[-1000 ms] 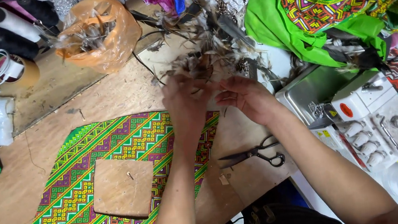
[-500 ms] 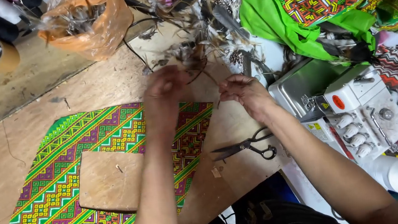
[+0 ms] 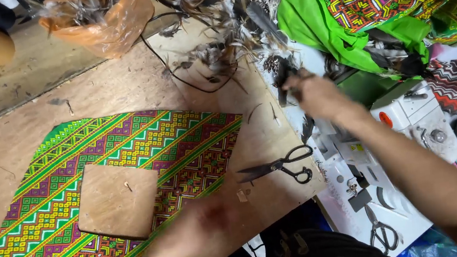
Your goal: The person gathers feathers from a green plastic bag and a pile on the table, then uses a yellow hot glue gun to attach individual feathers to the edge of a patterned fabric piece. The person repeatedly applies glue and presses feathers into place along the fabric perimeter.
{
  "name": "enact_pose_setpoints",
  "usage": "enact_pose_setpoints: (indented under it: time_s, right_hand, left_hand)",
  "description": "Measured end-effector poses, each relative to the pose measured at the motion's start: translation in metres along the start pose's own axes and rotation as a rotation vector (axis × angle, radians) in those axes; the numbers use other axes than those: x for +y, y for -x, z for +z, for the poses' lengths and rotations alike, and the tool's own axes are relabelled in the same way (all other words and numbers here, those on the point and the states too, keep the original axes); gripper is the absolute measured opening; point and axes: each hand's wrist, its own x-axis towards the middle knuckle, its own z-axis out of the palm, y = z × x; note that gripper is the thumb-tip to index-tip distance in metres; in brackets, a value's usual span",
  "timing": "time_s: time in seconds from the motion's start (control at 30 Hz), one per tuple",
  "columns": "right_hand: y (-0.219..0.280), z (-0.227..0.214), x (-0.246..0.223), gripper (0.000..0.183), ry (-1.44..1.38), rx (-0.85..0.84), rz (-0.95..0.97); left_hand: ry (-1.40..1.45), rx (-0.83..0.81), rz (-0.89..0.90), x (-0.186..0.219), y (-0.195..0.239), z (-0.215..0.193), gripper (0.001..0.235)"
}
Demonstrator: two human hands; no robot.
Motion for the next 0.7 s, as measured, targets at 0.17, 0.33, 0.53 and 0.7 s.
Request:
enact_pose_setpoints:
  time_s: [0.17,0.33,0.53,0.7]
  right_hand:
    - [-0.078,-0.035,0.070,0.059,0.311,-0.217,0.080]
    - [-0.118,-0.082,0.110,0.091,0.362,-0.268,0.128]
    - [-0.115,-0.135,0.120,0.075,0.296,-0.115,0.177]
    - [-0.162,-0.164,0.181,0.047,0.248,0.088,0.043]
  left_hand:
    - [-0.206,-0.300,-0.165,-0.212,-0.043,0.222,0.013]
    - [-0.566,-0.313,-0.285,-0.256,-0.011,0.294,0.044]
    - [-0.562,-0.464,-0.448,-0.246,-0.006,0.295,0.033]
    - [-0.523,-0.540,-0.502,-0.262,-0.016,0.306,0.039]
